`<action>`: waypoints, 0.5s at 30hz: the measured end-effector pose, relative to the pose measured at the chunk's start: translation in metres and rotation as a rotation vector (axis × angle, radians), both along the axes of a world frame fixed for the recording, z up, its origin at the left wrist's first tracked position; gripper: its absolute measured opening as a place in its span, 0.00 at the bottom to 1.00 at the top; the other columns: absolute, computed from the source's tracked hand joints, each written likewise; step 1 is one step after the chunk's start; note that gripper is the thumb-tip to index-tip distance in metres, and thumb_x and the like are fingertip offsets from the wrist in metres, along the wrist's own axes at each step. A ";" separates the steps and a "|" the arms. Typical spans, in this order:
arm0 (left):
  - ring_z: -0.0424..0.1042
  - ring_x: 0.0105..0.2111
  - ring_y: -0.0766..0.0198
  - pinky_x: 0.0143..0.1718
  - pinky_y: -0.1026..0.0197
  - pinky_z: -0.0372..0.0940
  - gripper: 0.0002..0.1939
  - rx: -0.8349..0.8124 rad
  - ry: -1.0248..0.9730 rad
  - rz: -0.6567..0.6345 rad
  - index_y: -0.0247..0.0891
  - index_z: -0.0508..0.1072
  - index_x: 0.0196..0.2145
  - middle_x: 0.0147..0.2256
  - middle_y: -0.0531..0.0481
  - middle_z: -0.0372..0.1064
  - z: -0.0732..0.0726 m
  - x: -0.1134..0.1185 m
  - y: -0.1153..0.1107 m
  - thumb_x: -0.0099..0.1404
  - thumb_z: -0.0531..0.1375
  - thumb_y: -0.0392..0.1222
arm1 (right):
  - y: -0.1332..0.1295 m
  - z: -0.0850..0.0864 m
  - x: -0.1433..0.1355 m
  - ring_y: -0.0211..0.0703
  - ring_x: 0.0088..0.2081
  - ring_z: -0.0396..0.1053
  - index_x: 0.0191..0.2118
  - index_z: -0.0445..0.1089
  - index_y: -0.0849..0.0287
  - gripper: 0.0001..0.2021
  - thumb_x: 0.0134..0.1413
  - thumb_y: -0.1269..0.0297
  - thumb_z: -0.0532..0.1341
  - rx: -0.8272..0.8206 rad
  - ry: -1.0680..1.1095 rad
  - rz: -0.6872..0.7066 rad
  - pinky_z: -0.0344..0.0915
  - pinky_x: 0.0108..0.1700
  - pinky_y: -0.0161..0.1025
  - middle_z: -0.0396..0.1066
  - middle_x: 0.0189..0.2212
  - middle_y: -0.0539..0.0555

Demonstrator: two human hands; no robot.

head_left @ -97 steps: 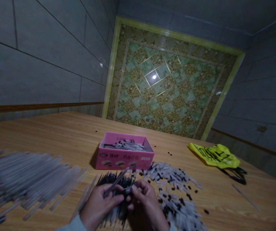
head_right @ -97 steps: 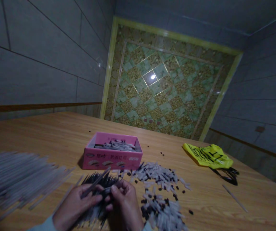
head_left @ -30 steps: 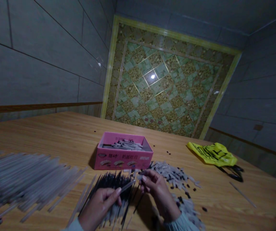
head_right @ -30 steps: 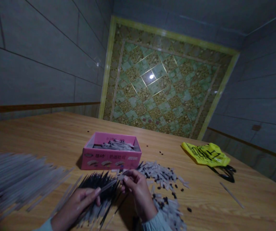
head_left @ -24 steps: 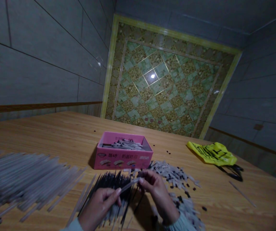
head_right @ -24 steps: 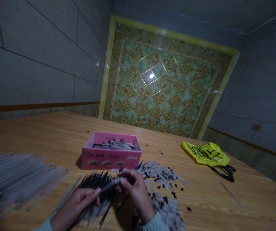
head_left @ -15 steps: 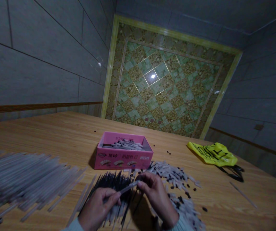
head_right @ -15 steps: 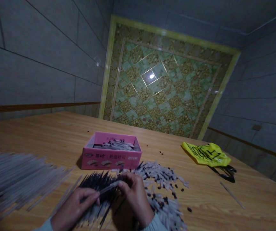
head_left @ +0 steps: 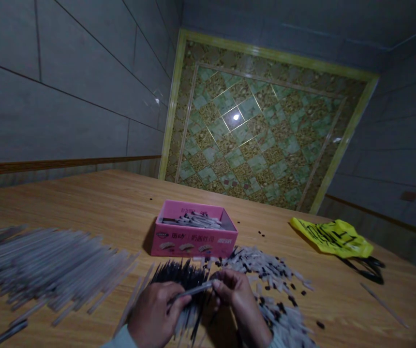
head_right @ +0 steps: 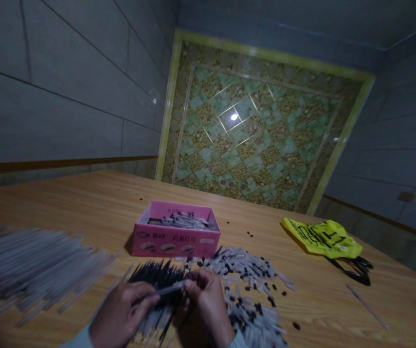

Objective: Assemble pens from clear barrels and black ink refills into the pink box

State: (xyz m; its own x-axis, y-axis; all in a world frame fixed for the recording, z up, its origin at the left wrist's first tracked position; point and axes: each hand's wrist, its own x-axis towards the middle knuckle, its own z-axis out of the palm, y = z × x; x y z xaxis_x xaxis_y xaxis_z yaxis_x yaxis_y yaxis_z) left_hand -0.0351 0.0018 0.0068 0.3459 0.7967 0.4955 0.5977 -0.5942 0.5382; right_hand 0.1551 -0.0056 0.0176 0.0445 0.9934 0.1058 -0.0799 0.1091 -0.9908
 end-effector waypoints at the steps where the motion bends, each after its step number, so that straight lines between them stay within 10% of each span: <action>1: 0.73 0.29 0.60 0.31 0.62 0.63 0.15 0.002 0.007 0.029 0.43 0.76 0.27 0.26 0.49 0.75 0.000 -0.002 0.002 0.62 0.51 0.46 | 0.001 0.003 0.001 0.31 0.13 0.59 0.21 0.69 0.65 0.16 0.33 0.57 0.70 0.009 0.007 -0.012 0.58 0.16 0.30 0.65 0.12 0.47; 9: 0.63 0.48 0.52 0.47 0.52 0.56 0.18 0.053 0.149 0.534 0.36 0.67 0.47 0.46 0.40 0.68 0.004 -0.033 0.031 0.63 0.48 0.42 | 0.057 0.040 0.027 0.32 0.19 0.64 0.30 0.70 0.63 0.14 0.38 0.59 0.68 0.180 0.141 -0.293 0.64 0.21 0.29 0.69 0.20 0.47; 15: 0.67 0.42 0.49 0.41 0.51 0.58 0.13 -0.152 0.450 0.540 0.34 0.71 0.38 0.39 0.36 0.70 -0.004 -0.042 0.039 0.59 0.51 0.38 | 0.101 0.053 0.031 0.35 0.18 0.66 0.26 0.68 0.64 0.15 0.33 0.59 0.69 0.164 0.140 -0.312 0.67 0.22 0.33 0.68 0.17 0.49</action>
